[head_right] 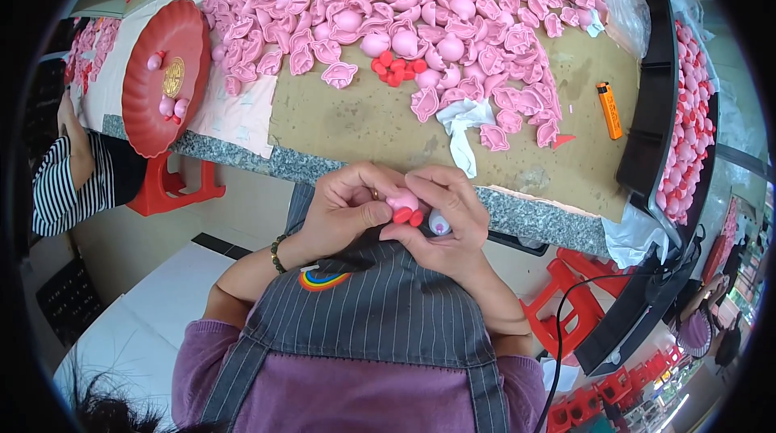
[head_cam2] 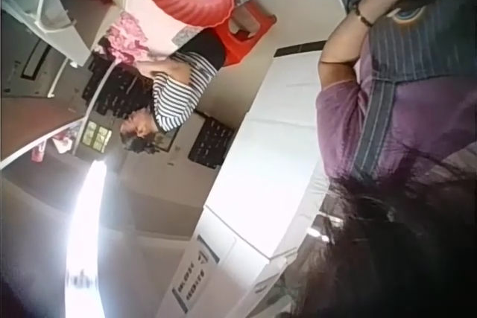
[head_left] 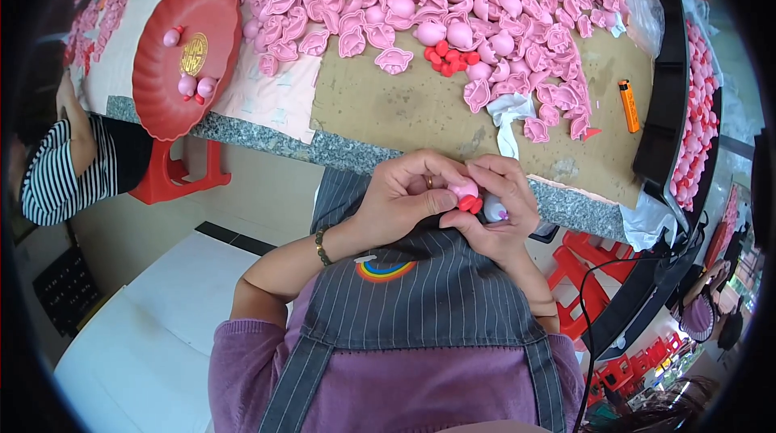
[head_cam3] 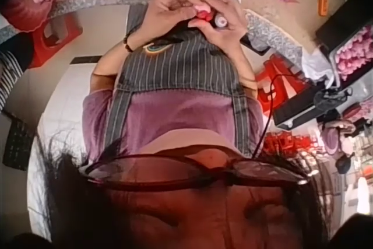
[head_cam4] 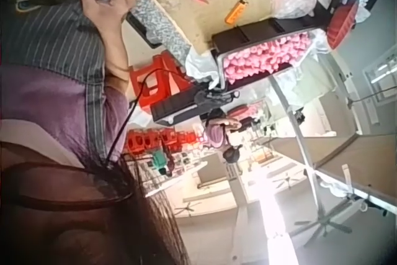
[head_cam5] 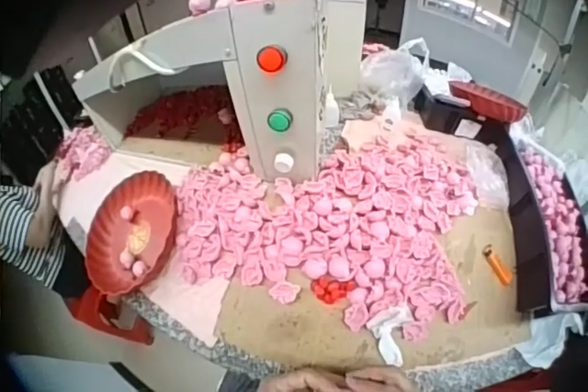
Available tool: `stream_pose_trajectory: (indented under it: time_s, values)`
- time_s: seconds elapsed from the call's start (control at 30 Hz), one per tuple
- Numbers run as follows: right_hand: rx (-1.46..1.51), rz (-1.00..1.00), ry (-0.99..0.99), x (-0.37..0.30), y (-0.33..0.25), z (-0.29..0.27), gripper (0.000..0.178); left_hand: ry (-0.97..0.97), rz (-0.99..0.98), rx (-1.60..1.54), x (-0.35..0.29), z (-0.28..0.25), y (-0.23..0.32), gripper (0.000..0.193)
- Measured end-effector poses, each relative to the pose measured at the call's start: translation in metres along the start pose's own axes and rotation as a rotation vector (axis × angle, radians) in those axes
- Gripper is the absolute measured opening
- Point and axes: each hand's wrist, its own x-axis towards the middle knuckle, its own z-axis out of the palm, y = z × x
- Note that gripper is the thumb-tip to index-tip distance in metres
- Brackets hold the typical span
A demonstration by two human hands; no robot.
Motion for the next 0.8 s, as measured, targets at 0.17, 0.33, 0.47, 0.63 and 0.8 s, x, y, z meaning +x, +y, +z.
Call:
stream_pose_trajectory:
  time_s: [0.17, 0.33, 0.47, 0.63, 0.8]
  values:
    - [-0.09, -0.034, -0.024, -0.003, -0.006, 0.001, 0.053, 0.006, -0.001, -0.039, -0.002, -0.003, -0.007, 0.008]
    - [-0.254, -0.076, -0.006, -0.004, -0.014, 0.003, 0.047, -0.008, 0.023, -0.051, -0.004, -0.004, -0.012, 0.004]
    - [-0.285, -0.113, 0.005, -0.002, -0.014, 0.005, 0.046, 0.008, 0.053, -0.051, -0.004, -0.003, -0.014, 0.005]
    - [-0.298, -0.125, 0.011, 0.0, -0.012, 0.007, 0.045, 0.036, 0.048, -0.089, -0.004, -0.004, -0.018, 0.006]
    - [-0.29, -0.129, 0.016, 0.003, -0.011, 0.008, 0.044, 0.056, 0.032, -0.127, -0.004, -0.008, -0.023, 0.008]
